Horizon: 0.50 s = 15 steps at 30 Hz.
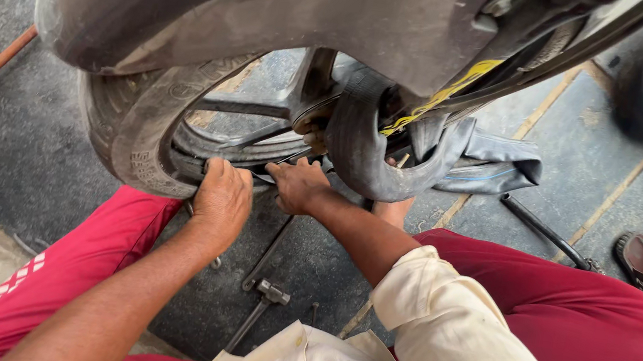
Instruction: The person sits on the ground beside a motorcycle with its front wheel raised and works the tire bead off the rim by hand. They pull the inner tube out from inside the tire and continue working the tube and tire around the rim to fully extract the tube.
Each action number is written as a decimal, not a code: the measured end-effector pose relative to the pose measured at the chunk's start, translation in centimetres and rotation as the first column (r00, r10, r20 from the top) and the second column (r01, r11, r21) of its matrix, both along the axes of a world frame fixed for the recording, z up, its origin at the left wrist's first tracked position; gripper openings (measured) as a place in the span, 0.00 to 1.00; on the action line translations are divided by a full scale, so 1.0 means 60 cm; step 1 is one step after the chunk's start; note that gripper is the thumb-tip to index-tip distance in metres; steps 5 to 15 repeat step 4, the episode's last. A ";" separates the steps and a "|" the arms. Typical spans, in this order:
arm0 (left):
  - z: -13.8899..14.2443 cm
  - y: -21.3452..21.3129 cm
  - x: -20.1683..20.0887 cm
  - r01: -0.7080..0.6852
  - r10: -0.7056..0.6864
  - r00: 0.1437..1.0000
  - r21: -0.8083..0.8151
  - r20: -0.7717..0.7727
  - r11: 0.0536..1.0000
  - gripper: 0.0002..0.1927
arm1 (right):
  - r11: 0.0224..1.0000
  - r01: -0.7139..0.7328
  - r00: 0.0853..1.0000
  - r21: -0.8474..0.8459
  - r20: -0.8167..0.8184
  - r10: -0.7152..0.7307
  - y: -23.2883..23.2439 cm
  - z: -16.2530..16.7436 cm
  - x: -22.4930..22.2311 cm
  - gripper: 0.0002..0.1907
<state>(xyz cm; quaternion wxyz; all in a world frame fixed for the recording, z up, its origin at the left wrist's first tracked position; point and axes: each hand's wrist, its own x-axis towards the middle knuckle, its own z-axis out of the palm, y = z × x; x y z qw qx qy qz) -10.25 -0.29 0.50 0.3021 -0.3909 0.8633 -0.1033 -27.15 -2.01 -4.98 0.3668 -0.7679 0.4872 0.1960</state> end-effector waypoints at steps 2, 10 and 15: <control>-0.027 -0.003 -0.019 0.004 -0.003 0.995 0.012 -0.100 1.000 0.13 | 0.998 0.013 0.999 0.066 -0.044 -0.010 -0.009 0.006 0.000 0.38; -0.054 -0.011 -0.028 -0.002 0.004 0.990 0.017 -0.142 1.000 0.13 | 0.987 0.092 0.995 0.131 0.016 -0.095 -0.021 0.011 -0.001 0.36; -0.054 -0.011 -0.028 -0.002 0.004 0.990 0.017 -0.142 1.000 0.13 | 0.987 0.092 0.995 0.131 0.016 -0.095 -0.021 0.011 -0.001 0.36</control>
